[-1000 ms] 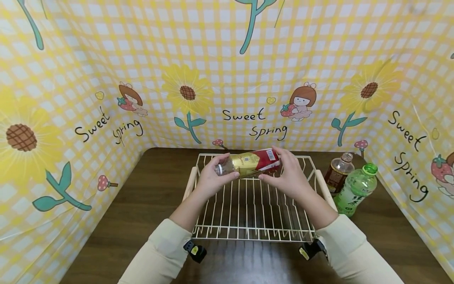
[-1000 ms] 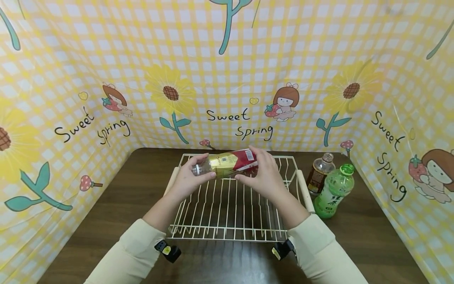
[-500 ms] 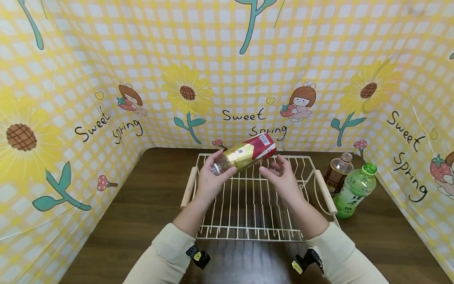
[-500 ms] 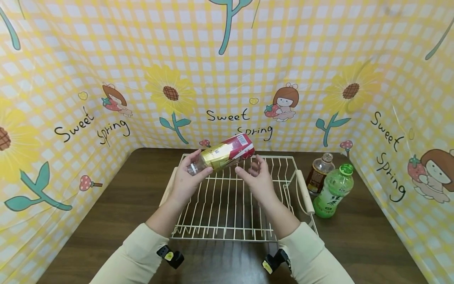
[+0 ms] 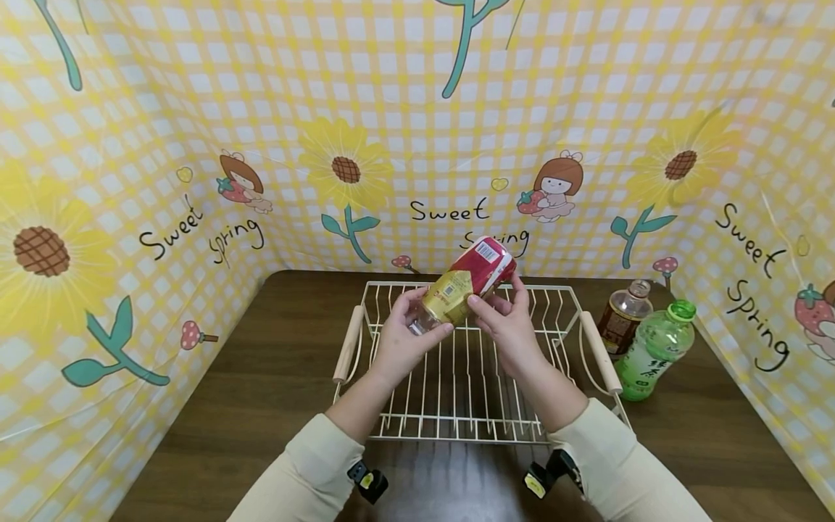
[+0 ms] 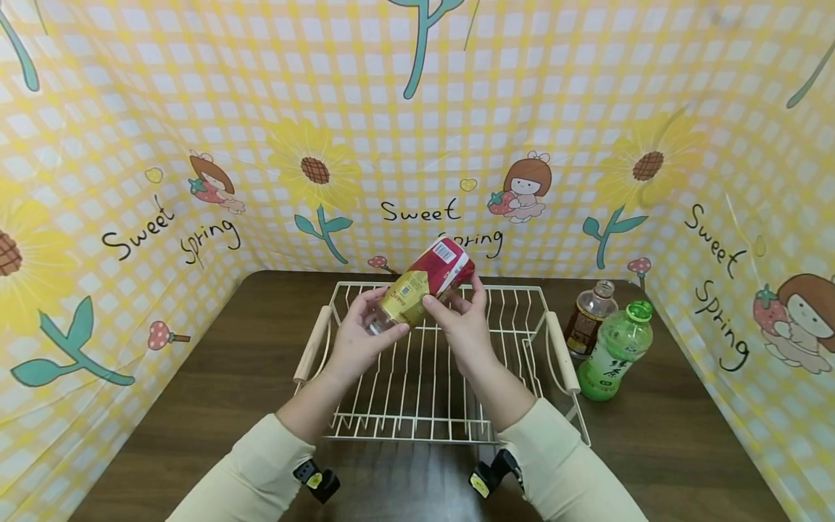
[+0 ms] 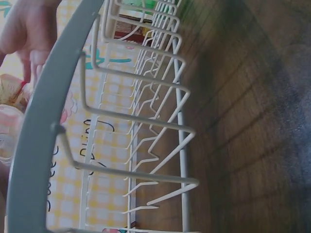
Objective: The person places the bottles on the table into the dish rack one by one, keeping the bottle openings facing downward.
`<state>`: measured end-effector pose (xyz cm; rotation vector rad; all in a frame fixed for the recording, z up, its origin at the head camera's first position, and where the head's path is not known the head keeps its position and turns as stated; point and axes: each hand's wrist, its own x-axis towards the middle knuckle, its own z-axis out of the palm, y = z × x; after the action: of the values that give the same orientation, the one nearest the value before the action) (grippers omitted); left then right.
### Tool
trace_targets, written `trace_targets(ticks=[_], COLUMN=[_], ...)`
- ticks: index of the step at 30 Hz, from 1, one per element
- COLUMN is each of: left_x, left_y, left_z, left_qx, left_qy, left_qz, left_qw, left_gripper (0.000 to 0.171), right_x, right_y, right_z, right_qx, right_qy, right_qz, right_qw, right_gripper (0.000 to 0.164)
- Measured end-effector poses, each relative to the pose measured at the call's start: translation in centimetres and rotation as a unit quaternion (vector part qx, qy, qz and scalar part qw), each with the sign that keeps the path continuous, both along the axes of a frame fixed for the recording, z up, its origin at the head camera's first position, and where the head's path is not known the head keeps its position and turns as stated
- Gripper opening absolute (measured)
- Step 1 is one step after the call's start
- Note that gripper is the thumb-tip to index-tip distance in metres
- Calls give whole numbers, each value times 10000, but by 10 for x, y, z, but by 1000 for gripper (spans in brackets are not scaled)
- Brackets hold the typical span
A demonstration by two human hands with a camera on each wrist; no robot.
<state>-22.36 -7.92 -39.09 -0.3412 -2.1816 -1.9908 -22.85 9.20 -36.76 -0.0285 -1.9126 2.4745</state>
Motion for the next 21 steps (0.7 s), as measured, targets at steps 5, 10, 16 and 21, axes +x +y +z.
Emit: trace_targets(ticks=[5, 10, 16, 21], left_x=[3, 5, 7, 3], left_y=[5, 6, -7, -39], left_z=[-2, -4, 1, 3], left_qx=[-421, -533, -918, -1264], left_qy=[83, 145, -5, -55], left_qz=[33, -22, -291, -42], left_qw=[9991, 9985, 9954, 9920], left_gripper=[66, 67, 72, 65], right_x=[-1, -3, -11, -22], right_y=[-6, -10, -10, -11], right_z=[1, 2, 5, 5], right_qx=[-129, -174, -78, 303], right_qy=[58, 11, -3, -54], right_qz=[-94, -203, -81, 68], right_qw=[9999, 9996, 9999, 9995], right_gripper=[95, 97, 98, 99])
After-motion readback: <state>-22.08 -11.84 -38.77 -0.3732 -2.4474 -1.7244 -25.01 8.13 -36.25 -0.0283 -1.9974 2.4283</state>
